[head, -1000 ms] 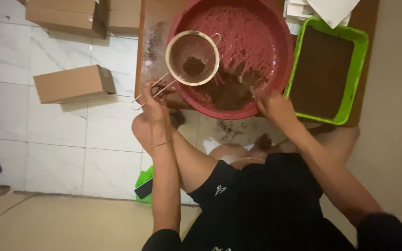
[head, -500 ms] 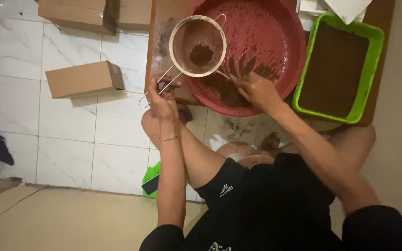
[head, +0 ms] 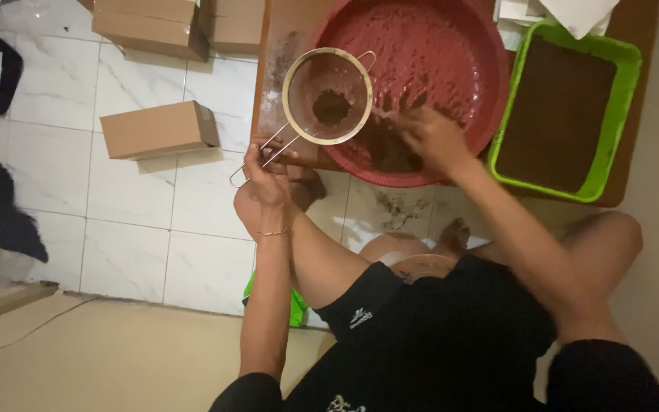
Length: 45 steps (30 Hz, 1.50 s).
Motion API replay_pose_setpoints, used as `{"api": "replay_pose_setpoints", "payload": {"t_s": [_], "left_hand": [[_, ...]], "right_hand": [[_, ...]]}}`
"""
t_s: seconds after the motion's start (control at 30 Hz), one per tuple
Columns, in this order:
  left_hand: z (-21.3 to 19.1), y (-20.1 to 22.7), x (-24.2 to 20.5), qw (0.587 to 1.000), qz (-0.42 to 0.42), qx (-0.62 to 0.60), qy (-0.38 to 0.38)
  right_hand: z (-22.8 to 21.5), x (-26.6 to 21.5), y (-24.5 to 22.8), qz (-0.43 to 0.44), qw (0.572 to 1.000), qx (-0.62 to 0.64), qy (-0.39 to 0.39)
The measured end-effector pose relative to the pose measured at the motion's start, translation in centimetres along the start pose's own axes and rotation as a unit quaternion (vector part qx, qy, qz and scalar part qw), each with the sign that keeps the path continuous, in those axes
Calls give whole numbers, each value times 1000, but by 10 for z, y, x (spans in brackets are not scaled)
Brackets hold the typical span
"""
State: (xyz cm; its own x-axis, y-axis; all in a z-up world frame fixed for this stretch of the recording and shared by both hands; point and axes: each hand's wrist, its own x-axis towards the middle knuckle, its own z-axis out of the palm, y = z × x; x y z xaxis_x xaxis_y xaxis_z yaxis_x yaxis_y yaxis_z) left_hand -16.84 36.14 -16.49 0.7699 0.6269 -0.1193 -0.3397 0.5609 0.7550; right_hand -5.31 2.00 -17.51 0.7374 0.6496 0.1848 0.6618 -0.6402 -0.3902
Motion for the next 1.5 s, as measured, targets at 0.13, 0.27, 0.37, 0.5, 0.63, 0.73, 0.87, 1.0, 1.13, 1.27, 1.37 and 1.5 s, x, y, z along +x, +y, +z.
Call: {"api": "replay_pose_setpoints", "payload": {"t_s": [0.13,0.27,0.37,0.5,0.63,0.73,0.87,1.0,1.13,1.27,1.37,1.5], "left_hand": [[-8,-4,-1,1000,-23,13,-11],[48,65,-28,994,-32,107,-18],[32,63,-24,995,-16,100,-21],[-14,22,-1,999,-25,18,-29],[19,50,-21,998,-15,50,-23],[33,67,-32,995,-16,92,-23],[-6,39,-8,997,-26,56,-46],[-1,30,-5,998,-27,20,-48],[-11,18,-4,998,-21,41,-34],[-6,22,-11,998,-18,53,-28],[2,23,-5,998,-9,56,-29],[2,24,-2,998,-12,60,-30]], "right_hand": [[-7,-27,-13,-92,995,-30,-26],[-56,-68,-7,-64,992,-15,-109],[-87,-62,-5,8,992,26,-124],[-9,-33,24,-15,1000,-6,-14],[22,6,-20,34,996,78,15],[3,-5,-38,3,999,37,1],[-58,-56,-40,73,982,154,-85],[-69,-58,-30,109,974,194,-36],[-29,-28,-16,88,982,166,27],[-23,-4,-42,49,995,81,19],[-35,-32,-30,29,998,55,-19],[-66,-77,-5,23,997,64,-49]]}}
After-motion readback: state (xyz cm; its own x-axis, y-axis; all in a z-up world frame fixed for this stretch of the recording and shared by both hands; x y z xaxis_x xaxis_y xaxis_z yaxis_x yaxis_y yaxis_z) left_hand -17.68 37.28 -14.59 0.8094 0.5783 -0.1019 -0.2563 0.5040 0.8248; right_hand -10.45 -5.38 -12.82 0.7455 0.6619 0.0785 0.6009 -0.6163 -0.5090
